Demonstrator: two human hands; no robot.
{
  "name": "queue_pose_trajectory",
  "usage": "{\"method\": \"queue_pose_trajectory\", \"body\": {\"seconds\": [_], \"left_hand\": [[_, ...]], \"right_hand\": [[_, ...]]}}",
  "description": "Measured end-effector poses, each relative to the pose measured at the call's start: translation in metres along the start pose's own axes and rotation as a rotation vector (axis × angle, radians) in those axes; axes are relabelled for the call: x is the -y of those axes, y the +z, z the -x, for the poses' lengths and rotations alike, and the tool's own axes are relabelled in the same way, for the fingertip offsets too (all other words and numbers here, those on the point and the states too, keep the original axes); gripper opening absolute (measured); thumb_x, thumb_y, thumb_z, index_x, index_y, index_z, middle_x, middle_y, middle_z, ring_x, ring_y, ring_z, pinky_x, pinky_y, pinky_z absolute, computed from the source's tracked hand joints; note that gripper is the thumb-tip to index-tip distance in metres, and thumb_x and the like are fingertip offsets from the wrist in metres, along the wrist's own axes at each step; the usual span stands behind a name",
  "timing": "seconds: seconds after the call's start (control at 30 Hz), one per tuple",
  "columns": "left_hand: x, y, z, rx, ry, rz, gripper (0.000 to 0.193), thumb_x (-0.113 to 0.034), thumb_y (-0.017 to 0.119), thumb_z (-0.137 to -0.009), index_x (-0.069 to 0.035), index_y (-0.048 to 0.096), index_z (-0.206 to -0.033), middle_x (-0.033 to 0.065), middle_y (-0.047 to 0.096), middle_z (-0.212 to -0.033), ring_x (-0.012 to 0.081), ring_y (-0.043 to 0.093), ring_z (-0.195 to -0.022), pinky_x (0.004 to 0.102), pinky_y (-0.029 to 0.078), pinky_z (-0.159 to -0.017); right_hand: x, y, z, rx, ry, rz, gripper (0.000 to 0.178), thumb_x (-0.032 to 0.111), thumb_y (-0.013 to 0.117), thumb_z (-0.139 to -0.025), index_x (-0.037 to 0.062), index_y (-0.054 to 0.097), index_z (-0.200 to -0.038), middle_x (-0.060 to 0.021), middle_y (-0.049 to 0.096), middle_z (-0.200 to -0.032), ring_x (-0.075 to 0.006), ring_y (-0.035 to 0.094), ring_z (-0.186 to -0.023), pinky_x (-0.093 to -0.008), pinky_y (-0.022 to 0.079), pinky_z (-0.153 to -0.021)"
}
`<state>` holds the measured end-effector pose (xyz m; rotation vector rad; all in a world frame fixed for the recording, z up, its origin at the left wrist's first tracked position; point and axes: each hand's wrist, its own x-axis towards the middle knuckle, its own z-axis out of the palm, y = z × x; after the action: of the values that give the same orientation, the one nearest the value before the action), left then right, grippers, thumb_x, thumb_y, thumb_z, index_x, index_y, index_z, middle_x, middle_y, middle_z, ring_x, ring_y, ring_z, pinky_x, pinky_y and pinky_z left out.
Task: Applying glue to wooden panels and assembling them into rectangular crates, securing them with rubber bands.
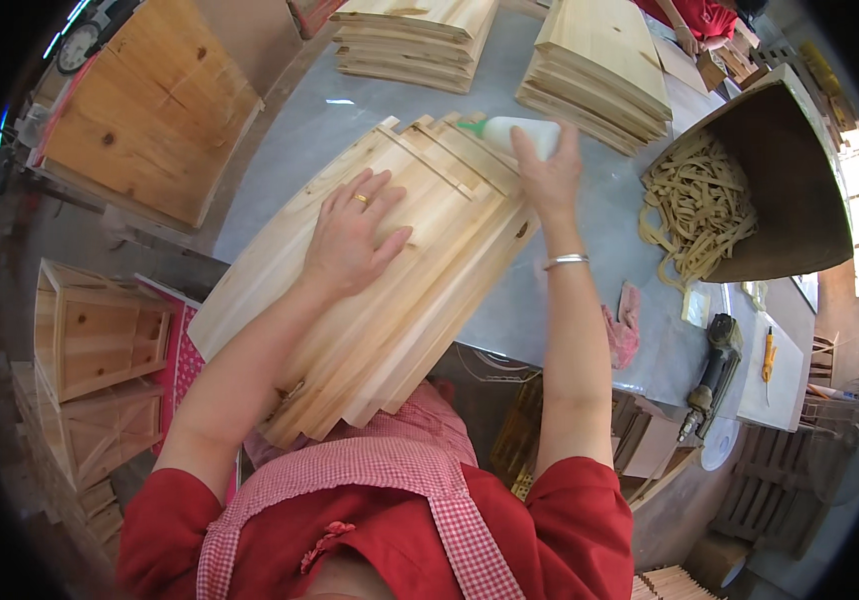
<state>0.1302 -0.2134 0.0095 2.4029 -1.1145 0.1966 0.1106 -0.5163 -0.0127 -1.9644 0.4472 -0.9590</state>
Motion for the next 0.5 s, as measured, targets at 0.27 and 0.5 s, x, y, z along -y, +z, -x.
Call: {"method": "queue_pose_trajectory", "body": {"seconds": [0.27,0.5], "left_hand": [[0.002,0.001,0.001,-0.015,0.006,0.005,0.046,-0.035,0.067,-0.090,-0.011,0.061,-0.130,0.0139,0.051,-0.145,0.0323,0.039,-0.141,0.0500,0.029,-0.115],[0.006,0.001,0.001,-0.013,0.000,-0.010,0.046,-0.036,0.066,-0.091,-0.011,0.061,-0.130,0.0135,0.051,-0.146,0.0317,0.038,-0.142,0.0499,0.028,-0.117]], "right_hand": [[0.021,-0.027,0.007,0.070,-0.086,0.189,0.047,0.029,0.077,-0.082,0.0033,0.059,-0.117,-0.0206,0.068,-0.099,-0.0332,0.067,-0.089,-0.0405,0.053,-0.080],[0.023,-0.110,0.038,0.075,-0.086,0.316,0.043,0.025,0.076,-0.083,0.0037,0.058,-0.115,-0.0150,0.068,-0.094,-0.0254,0.067,-0.083,-0.0381,0.053,-0.075]]}}
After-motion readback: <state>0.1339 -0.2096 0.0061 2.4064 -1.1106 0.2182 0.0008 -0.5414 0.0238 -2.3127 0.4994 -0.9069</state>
